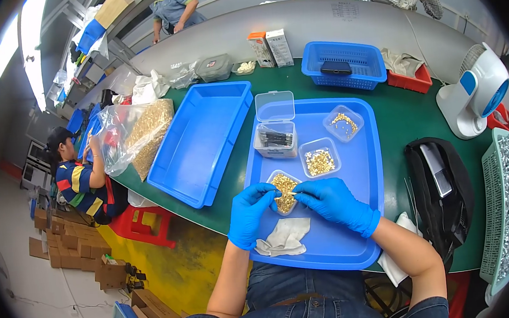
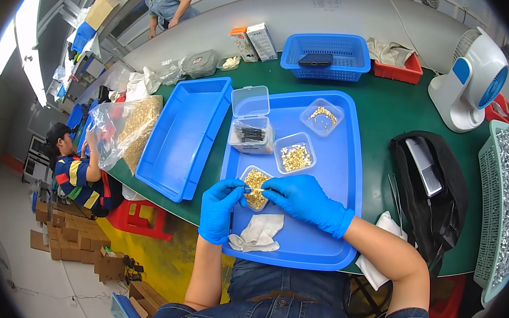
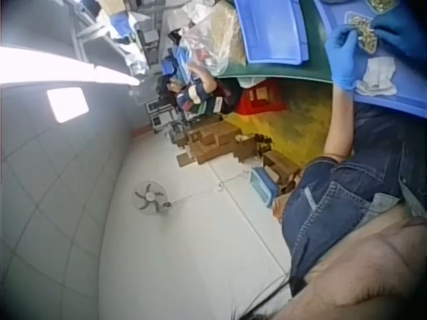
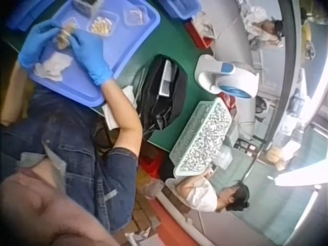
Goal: Sorting small gold-colored components from a blue tray into a clear plastic container.
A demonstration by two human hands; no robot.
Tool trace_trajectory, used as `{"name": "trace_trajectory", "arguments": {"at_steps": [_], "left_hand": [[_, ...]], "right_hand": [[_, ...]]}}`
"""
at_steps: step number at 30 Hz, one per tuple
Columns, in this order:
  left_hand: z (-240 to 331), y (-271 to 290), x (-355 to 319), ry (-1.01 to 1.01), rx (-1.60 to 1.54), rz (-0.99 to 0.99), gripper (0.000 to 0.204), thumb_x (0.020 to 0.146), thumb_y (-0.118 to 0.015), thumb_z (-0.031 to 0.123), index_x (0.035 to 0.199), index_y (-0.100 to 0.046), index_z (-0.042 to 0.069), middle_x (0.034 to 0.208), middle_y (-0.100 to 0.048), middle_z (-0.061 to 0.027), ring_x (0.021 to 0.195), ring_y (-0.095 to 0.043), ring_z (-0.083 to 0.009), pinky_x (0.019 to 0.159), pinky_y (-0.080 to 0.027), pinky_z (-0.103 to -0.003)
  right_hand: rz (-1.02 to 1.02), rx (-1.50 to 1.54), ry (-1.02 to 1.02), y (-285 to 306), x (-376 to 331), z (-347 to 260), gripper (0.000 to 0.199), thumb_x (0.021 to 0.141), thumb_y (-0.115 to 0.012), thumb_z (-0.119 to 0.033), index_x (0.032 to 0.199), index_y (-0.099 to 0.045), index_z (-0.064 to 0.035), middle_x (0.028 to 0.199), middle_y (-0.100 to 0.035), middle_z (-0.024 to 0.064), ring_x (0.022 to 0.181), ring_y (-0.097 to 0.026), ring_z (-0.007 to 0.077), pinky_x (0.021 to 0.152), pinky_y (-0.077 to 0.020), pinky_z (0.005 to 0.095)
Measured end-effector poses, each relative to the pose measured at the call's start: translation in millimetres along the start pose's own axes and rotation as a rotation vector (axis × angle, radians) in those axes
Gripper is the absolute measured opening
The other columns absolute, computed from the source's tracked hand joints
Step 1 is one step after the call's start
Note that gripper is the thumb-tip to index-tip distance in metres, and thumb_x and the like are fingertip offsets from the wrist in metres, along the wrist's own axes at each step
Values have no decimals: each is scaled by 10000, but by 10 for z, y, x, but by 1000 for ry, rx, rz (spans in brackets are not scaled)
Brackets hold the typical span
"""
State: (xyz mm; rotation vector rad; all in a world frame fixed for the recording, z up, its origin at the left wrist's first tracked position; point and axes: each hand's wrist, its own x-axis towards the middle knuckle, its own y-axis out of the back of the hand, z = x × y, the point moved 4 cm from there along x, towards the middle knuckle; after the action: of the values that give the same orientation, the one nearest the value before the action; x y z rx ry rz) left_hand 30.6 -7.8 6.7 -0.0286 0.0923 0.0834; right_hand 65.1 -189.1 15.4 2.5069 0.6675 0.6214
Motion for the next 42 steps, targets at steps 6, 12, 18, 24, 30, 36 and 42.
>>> {"name": "trace_trajectory", "arguments": {"at_steps": [6, 12, 18, 24, 30, 36, 42], "left_hand": [[15, -23, -14, 55, -188, -39, 159, 830, -590, -7, 983, -619, -39, 883, -648, -114, 691, -571, -118, 654, -466, -227], [40, -56, -43, 45, -166, -24, 157, 814, -590, -36, 968, -622, -43, 879, -642, -107, 681, -570, -119, 642, -472, -219], [-1, -49, -55, 34, -116, -16, 163, 809, -603, -31, 970, -634, -27, 885, -642, -82, 702, -563, -102, 654, -469, -213], [48, -36, -80, -218, 344, -1, 166, 806, -618, -19, 968, -648, 4, 889, -642, -43, 734, -557, -81, 669, -459, -200], [102, -82, -93, -238, 406, -46, 176, 798, -618, -35, 965, -651, 5, 884, -641, -42, 734, -558, -79, 684, -462, -196], [91, -110, -99, -34, -17, -16, 242, 794, -593, -66, 1032, -610, -29, 936, -647, -111, 831, -612, -138, 761, -494, -236], [183, -112, -88, -46, -128, 5, 306, 810, -563, -71, 1115, -548, -53, 987, -643, -157, 923, -624, -188, 803, -503, -263]], "right_hand": [[-4, -1, 4, -20, -8, 6, 206, 859, -597, -211, 994, -648, -64, 783, -657, 118, 671, -656, 222, 599, -501, 293], [9, -50, 41, -11, -11, -6, 201, 854, -601, -213, 988, -652, -72, 787, -657, 117, 674, -654, 232, 599, -503, 292], [4, -117, 70, 5, -23, -15, 202, 847, -605, -215, 987, -656, -79, 800, -659, 110, 683, -650, 245, 604, -504, 302], [-15, -255, 134, -3, -38, -41, 206, 848, -599, -226, 984, -662, -86, 821, -659, 113, 706, -645, 264, 619, -504, 311], [-40, -137, 82, -52, -52, 38, 215, 850, -595, -227, 991, -659, -79, 839, -657, 125, 720, -643, 272, 629, -504, 313], [-65, 84, -56, -22, -7, 6, 208, 866, -587, -194, 1013, -645, -58, 809, -665, 117, 685, -655, 217, 620, -507, 286], [-46, 200, -89, -19, -16, 29, 197, 879, -577, -172, 1020, -638, -49, 780, -666, 104, 666, -651, 172, 612, -507, 268]]}}
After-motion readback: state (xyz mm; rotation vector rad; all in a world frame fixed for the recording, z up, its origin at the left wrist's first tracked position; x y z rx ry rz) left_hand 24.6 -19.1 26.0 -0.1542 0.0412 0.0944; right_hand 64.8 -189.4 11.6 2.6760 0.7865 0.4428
